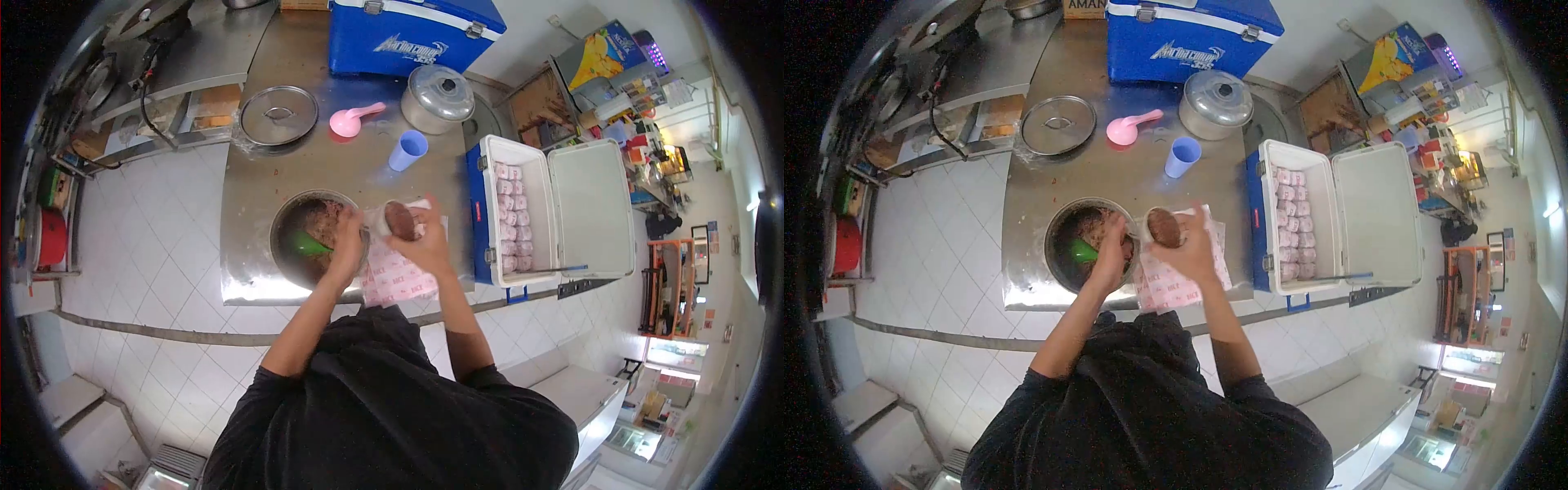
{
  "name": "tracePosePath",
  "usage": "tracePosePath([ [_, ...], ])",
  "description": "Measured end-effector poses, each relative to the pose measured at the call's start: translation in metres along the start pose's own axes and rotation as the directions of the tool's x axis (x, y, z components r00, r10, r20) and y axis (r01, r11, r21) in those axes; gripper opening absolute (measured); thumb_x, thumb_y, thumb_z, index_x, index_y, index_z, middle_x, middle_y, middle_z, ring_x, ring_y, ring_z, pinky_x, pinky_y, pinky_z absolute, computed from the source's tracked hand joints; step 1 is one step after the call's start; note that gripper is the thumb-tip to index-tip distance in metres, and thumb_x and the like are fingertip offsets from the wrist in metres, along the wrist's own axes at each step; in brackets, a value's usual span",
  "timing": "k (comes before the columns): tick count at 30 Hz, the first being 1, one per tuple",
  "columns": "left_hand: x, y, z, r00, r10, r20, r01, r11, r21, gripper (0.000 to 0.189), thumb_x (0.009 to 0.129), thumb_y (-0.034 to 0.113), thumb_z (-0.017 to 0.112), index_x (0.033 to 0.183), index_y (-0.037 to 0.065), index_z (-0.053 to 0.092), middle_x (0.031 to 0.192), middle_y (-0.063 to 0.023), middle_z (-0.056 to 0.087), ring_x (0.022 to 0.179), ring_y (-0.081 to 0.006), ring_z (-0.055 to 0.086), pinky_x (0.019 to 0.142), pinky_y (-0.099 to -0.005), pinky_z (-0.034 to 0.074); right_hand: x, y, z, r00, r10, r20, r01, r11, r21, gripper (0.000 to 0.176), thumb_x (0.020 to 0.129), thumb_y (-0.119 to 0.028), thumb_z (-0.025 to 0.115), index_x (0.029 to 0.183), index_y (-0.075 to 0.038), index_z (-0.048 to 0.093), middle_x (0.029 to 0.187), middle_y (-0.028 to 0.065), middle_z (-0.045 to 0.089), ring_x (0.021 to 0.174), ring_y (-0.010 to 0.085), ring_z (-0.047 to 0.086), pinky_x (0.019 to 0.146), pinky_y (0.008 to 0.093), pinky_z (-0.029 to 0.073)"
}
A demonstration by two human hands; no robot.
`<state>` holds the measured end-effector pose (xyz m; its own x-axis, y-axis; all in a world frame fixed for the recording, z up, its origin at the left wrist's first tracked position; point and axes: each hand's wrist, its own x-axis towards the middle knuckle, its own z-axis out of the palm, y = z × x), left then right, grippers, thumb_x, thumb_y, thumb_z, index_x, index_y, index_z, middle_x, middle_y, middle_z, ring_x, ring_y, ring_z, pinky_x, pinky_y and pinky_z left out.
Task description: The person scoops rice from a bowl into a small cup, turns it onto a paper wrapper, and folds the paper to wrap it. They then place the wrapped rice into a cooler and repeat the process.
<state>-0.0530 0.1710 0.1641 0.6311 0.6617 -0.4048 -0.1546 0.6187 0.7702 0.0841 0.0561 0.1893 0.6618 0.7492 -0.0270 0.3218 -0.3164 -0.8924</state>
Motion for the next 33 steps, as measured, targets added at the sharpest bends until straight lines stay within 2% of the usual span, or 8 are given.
tracePosePath([
  [3, -0.007, -0.033, 0.003, 0.859, 0.509, -0.050, -0.404, 0.735, 0.545, 0.036, 0.100, 0.020, 0.055, 0.129, 0.000, 0.053, 0.130, -0.0159, 0.057, 0.115, -0.0228, 0.054, 0.102, -0.0380, 0.040, 0.056, 0.055, -0.047, 0.981, 0.016, -0.191, -0.105, 0.881, -0.462, 0.126, 0.057, -0.045, 0.092, 0.151, 0.006, 0.024, 0.125, 0.0204, 0.061, 0.121, 0.0355, 0.057, 0.102, 0.0556, 0.040],
  [6, -0.032, -0.058, 0.014, 0.961, 0.266, 0.078, -0.270, 0.833, 0.483, 0.026, 0.098, 0.016, 0.057, 0.118, -0.001, 0.058, 0.114, -0.0155, 0.062, 0.105, -0.0242, 0.057, 0.094, -0.0381, 0.044, 0.122, 0.119, -0.075, 0.949, 0.126, -0.288, -0.289, 0.710, -0.642, 0.124, 0.060, -0.054, 0.088, 0.151, 0.002, 0.026, 0.135, 0.0182, 0.056, 0.132, 0.0365, 0.048, 0.106, 0.0675, 0.026],
  [7, -0.035, -0.071, 0.021, 0.988, 0.144, 0.060, -0.149, 0.758, 0.635, 0.021, 0.096, 0.016, 0.060, 0.109, -0.001, 0.061, 0.104, -0.0166, 0.064, 0.102, -0.0312, 0.060, 0.092, -0.0415, 0.046, 0.139, 0.141, -0.081, 0.954, 0.122, -0.275, -0.279, 0.704, -0.653, 0.124, 0.060, -0.055, 0.088, 0.152, 0.002, 0.026, 0.136, 0.0184, 0.055, 0.132, 0.0364, 0.048, 0.105, 0.0670, 0.027],
  [12, -0.025, -0.191, -0.014, 0.871, 0.103, 0.480, -0.491, 0.204, 0.847, 0.020, 0.093, 0.016, 0.060, 0.107, 0.001, 0.062, 0.106, -0.0186, 0.063, 0.109, -0.0389, 0.056, 0.099, -0.0495, 0.043, 0.169, 0.219, -0.088, 0.972, 0.122, -0.200, -0.232, 0.626, -0.744, 0.127, 0.060, -0.064, 0.086, 0.152, 0.000, 0.026, 0.139, 0.0185, 0.053, 0.131, 0.0361, 0.048, 0.102, 0.0654, 0.031],
  [15, -0.013, -0.219, -0.028, 0.813, 0.008, 0.583, -0.578, -0.112, 0.808, 0.021, 0.090, 0.014, 0.063, 0.105, 0.000, 0.062, 0.106, -0.0179, 0.061, 0.108, -0.0374, 0.054, 0.099, -0.0485, 0.043, 0.120, 0.195, -0.114, 0.995, -0.096, -0.040, 0.052, 0.791, -0.609, 0.095, 0.070, -0.050, 0.086, 0.140, 0.001, 0.044, 0.128, 0.0212, 0.058, 0.124, 0.0388, 0.052, 0.104, 0.0537, 0.039],
  [18, -0.020, -0.217, -0.014, 0.910, 0.153, 0.385, -0.403, 0.104, 0.909, 0.020, 0.089, 0.013, 0.064, 0.103, -0.001, 0.063, 0.105, -0.0179, 0.062, 0.108, -0.0378, 0.055, 0.097, -0.0472, 0.045, 0.053, 0.194, -0.132, 0.952, -0.006, 0.306, 0.115, 0.933, -0.340, 0.045, 0.080, -0.033, 0.082, 0.112, -0.004, 0.067, 0.115, 0.0161, 0.064, 0.112, 0.0345, 0.060, 0.093, 0.0417, 0.050],
  [23, -0.022, -0.211, 0.005, 0.912, 0.199, 0.360, -0.380, 0.073, 0.922, 0.025, 0.088, 0.015, 0.067, 0.107, -0.001, 0.063, 0.103, -0.0212, 0.062, 0.103, -0.0419, 0.058, 0.093, -0.0497, 0.048, 0.005, 0.240, -0.107, 0.590, -0.156, 0.792, 0.520, 0.824, -0.225, 0.023, 0.075, -0.020, 0.079, 0.092, -0.007, 0.071, 0.100, 0.0113, 0.065, 0.105, 0.0313, 0.061, 0.090, 0.0429, 0.052],
  [33, -0.037, -0.181, 0.033, 0.967, 0.053, 0.249, -0.248, -0.029, 0.968, 0.067, 0.079, 0.052, 0.077, 0.117, -0.001, 0.061, 0.110, -0.0274, 0.063, 0.105, -0.0435, 0.062, 0.094, -0.0492, 0.049, 0.016, 0.259, -0.101, 0.486, -0.143, 0.862, 0.581, 0.790, -0.196, 0.009, 0.082, -0.010, 0.069, 0.088, -0.004, 0.072, 0.097, 0.0148, 0.065, 0.100, 0.0340, 0.063, 0.088, 0.0438, 0.052],
])
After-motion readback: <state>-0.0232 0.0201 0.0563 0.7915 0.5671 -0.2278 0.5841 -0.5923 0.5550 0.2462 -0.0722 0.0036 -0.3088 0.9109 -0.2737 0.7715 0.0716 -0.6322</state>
